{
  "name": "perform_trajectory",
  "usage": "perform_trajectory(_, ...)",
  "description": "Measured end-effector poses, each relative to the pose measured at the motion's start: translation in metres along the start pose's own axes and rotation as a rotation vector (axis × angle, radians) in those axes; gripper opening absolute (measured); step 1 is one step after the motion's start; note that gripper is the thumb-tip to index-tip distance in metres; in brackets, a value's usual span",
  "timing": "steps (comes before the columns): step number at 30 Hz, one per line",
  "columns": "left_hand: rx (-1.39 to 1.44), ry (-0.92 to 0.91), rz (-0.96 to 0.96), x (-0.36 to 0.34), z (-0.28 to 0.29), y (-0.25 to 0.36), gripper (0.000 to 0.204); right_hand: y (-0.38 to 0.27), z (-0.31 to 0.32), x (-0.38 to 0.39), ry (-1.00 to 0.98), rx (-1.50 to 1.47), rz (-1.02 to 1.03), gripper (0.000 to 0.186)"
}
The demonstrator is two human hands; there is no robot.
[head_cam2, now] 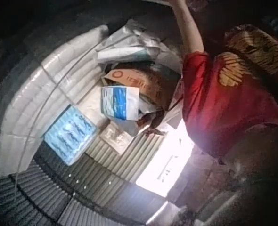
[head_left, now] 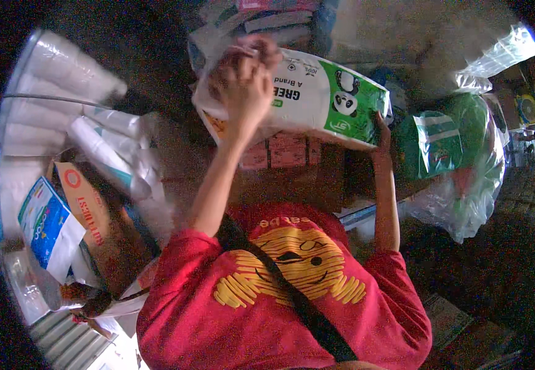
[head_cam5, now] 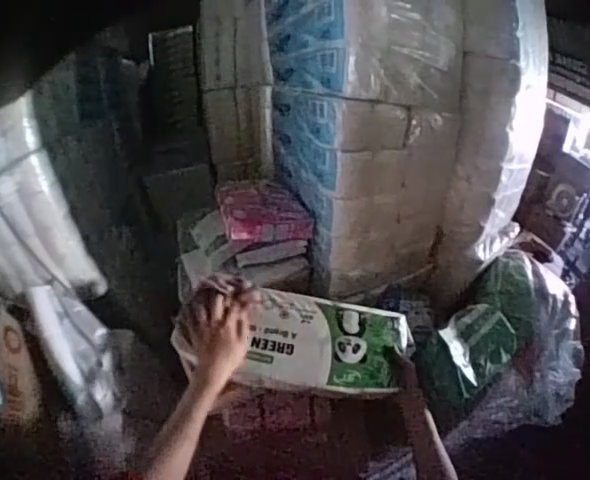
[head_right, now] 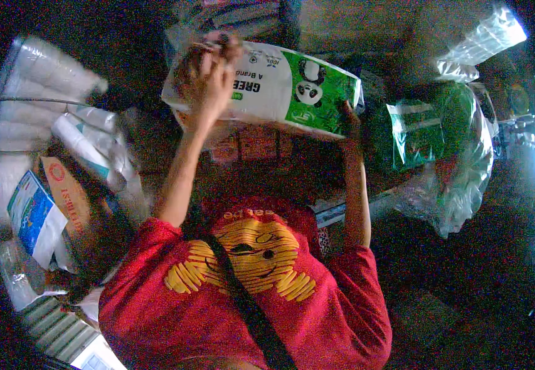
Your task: Wiping down packages of paper towels and tissues with a cloth in a storage area.
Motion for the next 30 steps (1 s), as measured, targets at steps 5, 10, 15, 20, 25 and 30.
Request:
perform_trajectory(5, 0.218, -0.32, -0.288, 0.045, 0.014, 0.11, 0.026, -0.008, 0.006, 0.006, -0.137, 0.291, 0.231, 0.047)
perform_trajectory(10, 0.346, -0.325, -0.366, 0.058, 0.022, 0.103, 0.037, -0.022, 0.001, 0.016, -0.059, 0.203, -0.064, 0.041)
perform_trajectory(15, 0.271, -0.209, -0.2, 0.026, 0.037, 0.038, 0.022, 0.0, 0.026, 0.009, -0.092, 0.496, 0.338, 0.038)
perform_trajectory(20, 0.011, -0.066, 0.122, -0.012, 0.054, -0.068, 0.03, -0.03, -0.029, 0.042, -0.004, -0.028, -0.253, 0.038)
perform_trajectory(25, 0.503, -0.344, 0.503, -0.028, 0.021, -0.141, 0.054, -0.016, -0.007, 0.045, 0.053, 0.864, 0.705, 0.041)
perform_trajectory(30, 1.101, -0.204, 0.521, -0.024, -0.019, -0.157, 0.044, 0.052, 0.068, -0.013, 0.024, 0.39, 0.158, 0.043)
Point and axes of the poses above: each hand's wrist, its own x-axis away from the middle knuckle, its own z-axis out of the back of the hand, y = z × x, the point moved 2 cm from there along -x, towards the middle knuckle, and after that the axes turned 11 degrees about x, right-handed, at the moved point
